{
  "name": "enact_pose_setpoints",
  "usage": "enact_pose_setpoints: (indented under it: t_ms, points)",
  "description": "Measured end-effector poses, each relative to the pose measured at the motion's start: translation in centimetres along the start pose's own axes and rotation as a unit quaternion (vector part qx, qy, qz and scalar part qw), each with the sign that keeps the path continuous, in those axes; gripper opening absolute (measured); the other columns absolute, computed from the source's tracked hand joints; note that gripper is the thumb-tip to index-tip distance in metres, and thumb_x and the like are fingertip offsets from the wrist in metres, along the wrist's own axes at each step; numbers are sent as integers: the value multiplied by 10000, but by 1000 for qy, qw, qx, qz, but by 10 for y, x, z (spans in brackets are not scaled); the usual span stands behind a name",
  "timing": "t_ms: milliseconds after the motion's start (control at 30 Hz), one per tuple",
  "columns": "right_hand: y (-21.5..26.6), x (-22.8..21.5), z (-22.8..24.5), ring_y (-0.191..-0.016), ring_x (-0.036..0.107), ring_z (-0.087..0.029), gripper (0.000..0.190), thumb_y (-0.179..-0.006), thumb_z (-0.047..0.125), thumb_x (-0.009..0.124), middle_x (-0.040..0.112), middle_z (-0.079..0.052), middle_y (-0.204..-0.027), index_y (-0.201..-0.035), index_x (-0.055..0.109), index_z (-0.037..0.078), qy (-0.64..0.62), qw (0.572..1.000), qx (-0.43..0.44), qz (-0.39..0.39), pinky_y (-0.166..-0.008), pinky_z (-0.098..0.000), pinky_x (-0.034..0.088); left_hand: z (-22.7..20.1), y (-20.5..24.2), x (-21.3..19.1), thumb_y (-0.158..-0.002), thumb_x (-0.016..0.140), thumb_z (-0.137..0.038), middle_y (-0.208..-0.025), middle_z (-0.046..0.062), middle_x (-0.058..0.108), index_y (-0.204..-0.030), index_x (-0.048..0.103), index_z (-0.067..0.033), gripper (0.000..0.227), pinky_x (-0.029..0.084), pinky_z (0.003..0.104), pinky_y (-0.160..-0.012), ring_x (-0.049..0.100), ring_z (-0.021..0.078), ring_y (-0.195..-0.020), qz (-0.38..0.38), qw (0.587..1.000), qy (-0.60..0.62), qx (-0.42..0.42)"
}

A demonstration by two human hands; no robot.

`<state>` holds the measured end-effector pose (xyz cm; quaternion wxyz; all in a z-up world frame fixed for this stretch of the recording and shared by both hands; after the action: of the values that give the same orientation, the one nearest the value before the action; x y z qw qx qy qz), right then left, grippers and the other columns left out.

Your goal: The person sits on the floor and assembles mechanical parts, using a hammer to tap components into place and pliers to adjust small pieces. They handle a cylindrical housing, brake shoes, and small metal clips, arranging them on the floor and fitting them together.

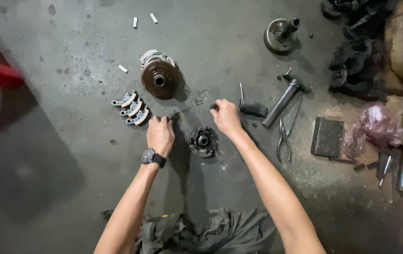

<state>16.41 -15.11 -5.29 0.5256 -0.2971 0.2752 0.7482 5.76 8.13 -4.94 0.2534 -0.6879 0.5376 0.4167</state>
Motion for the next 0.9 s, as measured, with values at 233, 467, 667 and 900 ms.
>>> enact_pose_setpoints:
  t_ms: [233, 467, 667, 900]
  points:
    - [-24, 15, 28, -990, 680, -417, 313, -868, 111, 750, 660, -233, -1087, -1154, 673, 10, 144, 988, -40, 38, -836, -470, 561, -114, 52, -7, -647, 832, -605, -1371, 305, 504, -1406, 386, 101, 1129, 435, 536, -935, 478, 445, -1253, 88, 988, -108, 63]
    - [28, -36, -9, -925, 720, -308, 332, -867, 84, 743, 715, -185, -1009, -1185, 691, 5, 7, 999, 1, -48, -816, -397, 572, -122, 60, 21, -643, 858, -421, -1529, 185, 350, -1532, 265, 7, 1151, 334, 655, -1093, 376, 363, -1384, 218, 908, -190, 302]
    - [76, -32, -20, -897, 745, -304, 344, -901, 194, 733, 734, -190, -1023, -1171, 676, -11, -20, 999, 3, -29, -802, -398, 584, -120, 59, -7, -612, 868, -352, -1554, 237, 341, -1511, 301, -18, 1115, 337, 626, -1042, 334, 381, -1405, 133, 930, -197, 280]
    - [87, -9, 19, -863, 703, -464, 546, -960, 449, 664, 713, -261, -942, -1208, 501, -10, 152, 987, -42, 24, -715, -526, 559, -105, 60, 12, -694, 854, -330, -1185, 200, 544, -1291, 521, 49, 781, 419, 470, -933, 506, 368, -1111, 100, 974, -66, 190]
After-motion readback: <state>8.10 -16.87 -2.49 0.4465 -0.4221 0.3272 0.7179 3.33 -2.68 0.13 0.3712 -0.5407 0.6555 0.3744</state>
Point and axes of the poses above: each hand's wrist, its own y-axis away from the middle knuckle, its own x-axis out of the palm, z = x × y, the point moved 6 cm from there along -y, towards the middle knuckle
